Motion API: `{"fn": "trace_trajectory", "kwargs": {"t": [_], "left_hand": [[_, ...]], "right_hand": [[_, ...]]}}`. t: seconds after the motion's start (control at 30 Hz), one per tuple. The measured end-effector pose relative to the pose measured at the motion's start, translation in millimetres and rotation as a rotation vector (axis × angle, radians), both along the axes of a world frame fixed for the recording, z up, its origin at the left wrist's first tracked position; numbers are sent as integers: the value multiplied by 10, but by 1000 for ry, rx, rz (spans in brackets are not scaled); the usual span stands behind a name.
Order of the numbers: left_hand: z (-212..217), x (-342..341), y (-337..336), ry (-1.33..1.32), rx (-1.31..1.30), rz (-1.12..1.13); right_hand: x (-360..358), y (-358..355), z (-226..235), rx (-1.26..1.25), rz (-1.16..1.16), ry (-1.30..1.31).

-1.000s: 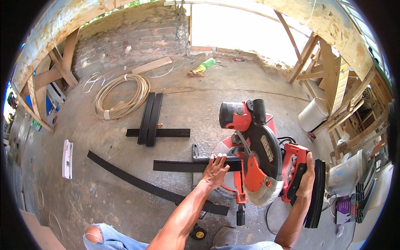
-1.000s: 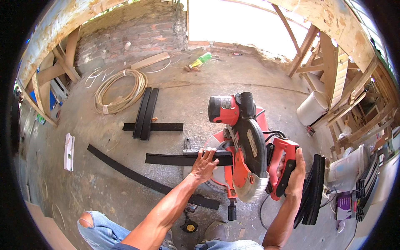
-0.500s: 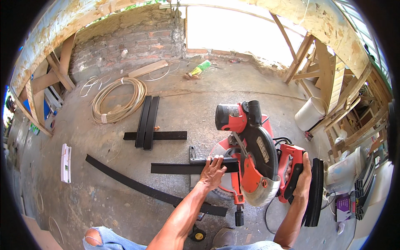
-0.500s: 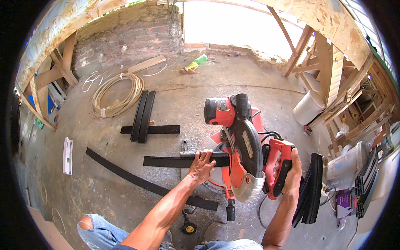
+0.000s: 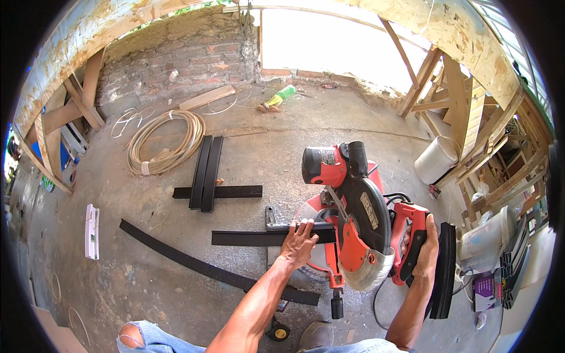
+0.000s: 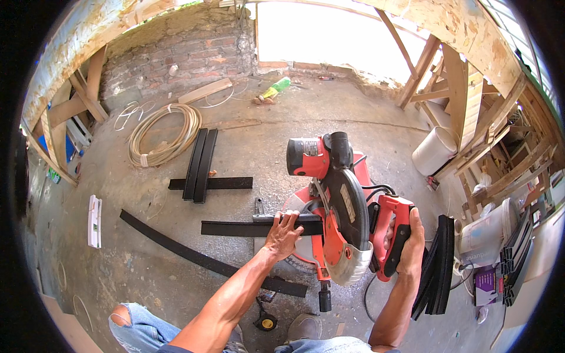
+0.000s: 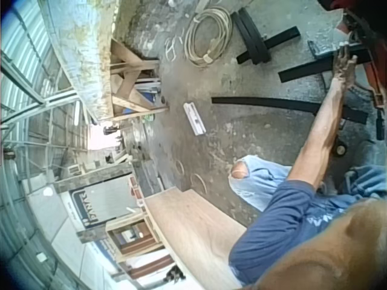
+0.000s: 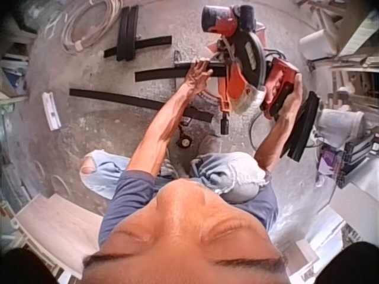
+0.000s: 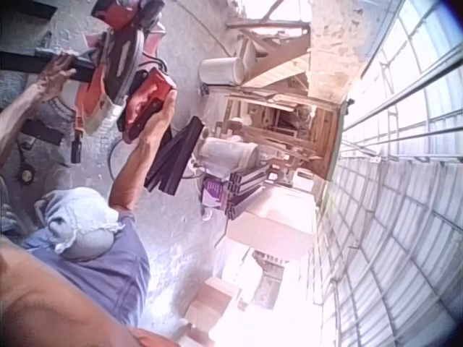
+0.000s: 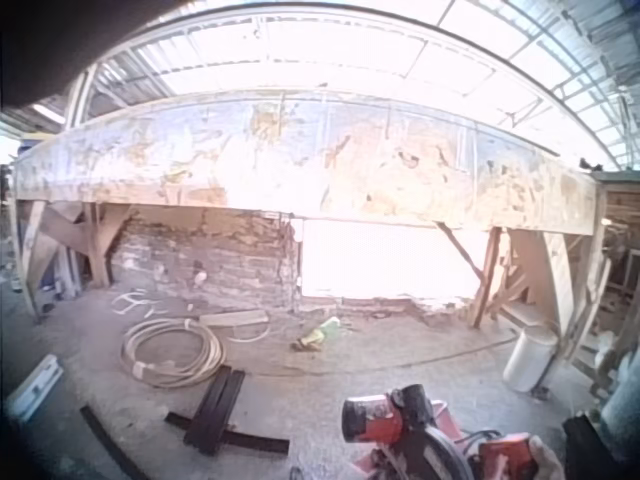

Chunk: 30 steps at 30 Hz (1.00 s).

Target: The person measures and marks black metal trim pieces using a tape measure and a pencil, then cuts them to length using a miter saw.

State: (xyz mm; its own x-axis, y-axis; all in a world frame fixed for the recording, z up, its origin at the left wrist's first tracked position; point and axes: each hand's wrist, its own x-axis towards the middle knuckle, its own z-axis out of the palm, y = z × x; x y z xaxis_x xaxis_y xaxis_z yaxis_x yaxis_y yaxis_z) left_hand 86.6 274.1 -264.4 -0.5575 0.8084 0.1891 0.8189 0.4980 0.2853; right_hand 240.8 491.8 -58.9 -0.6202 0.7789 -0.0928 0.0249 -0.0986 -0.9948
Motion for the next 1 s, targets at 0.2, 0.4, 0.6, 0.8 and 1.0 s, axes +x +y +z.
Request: {"fn": "trace_trajectory", "kwargs": {"t": [0.2,0.4,0.6,0.8,1.0], "left_hand": [[11,6,22,0,5,-3],[-23,1,5,63,21,0],[-8,2,49,53,9,-12],[4,0,7,47,-4,-8],[-27,-3,18,64,13,-4]], "right_hand": [[18,27,-2,16,-3,-6],[10,20,-4,21,0,-16],[35,53,-3,14,-14,-13],[19,17,-2,5,-1,-13],[25,11,8,-9,1,-15]]}}
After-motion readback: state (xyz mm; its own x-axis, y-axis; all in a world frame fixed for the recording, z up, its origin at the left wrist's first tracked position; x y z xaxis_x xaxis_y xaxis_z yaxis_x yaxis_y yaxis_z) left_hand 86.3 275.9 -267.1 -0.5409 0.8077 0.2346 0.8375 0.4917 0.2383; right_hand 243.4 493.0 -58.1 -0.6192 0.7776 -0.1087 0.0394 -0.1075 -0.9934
